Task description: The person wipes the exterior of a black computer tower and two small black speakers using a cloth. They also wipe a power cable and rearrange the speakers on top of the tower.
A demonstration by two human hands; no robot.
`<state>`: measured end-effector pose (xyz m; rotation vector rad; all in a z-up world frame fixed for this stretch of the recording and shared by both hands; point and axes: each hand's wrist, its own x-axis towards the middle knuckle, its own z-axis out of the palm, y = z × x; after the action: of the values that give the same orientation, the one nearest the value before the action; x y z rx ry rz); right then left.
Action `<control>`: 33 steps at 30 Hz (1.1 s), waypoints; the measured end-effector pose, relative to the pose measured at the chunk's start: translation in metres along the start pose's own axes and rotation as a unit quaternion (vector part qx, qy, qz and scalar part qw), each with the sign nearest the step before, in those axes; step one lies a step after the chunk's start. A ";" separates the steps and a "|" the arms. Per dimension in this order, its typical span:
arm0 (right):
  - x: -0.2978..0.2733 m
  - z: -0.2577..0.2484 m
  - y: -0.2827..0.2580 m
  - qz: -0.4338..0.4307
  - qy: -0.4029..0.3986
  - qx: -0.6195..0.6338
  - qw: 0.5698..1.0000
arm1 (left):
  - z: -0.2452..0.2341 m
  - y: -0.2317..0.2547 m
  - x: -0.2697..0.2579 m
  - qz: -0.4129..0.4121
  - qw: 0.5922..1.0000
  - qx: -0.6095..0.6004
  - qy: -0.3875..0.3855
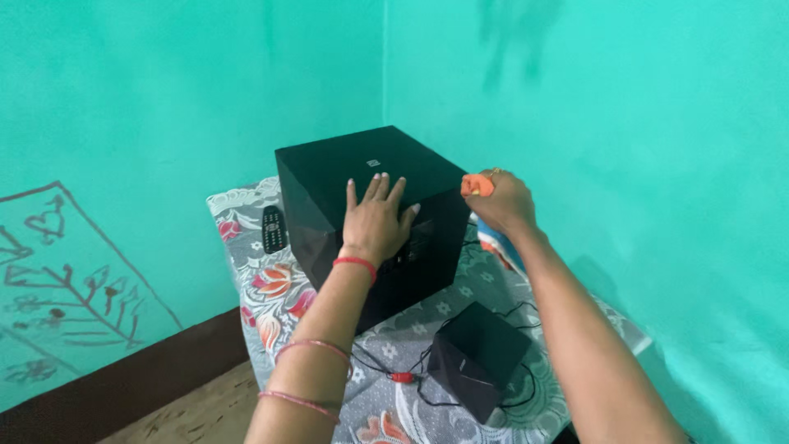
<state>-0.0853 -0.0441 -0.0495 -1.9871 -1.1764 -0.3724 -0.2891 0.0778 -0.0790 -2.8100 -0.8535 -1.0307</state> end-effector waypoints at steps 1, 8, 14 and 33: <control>-0.003 -0.003 -0.003 -0.022 0.012 0.003 1.000 | 0.001 0.006 -0.003 0.022 0.999 -0.015 0.025; -0.040 -0.006 -0.016 -0.152 -0.007 -0.026 0.988 | 0.014 0.024 -0.025 0.126 0.987 0.018 0.098; -0.062 -0.002 0.000 -0.116 -0.080 -0.113 0.983 | 0.052 0.029 -0.057 0.196 0.975 -0.101 0.036; -0.144 -0.029 0.024 0.277 0.059 -0.108 0.953 | 0.132 -0.028 -0.116 0.153 0.752 -0.244 -0.592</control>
<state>-0.1374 -0.1599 -0.1273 -2.3439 -0.4808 -0.3293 -0.2985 0.0726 -0.2561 -3.6903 0.0157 0.8858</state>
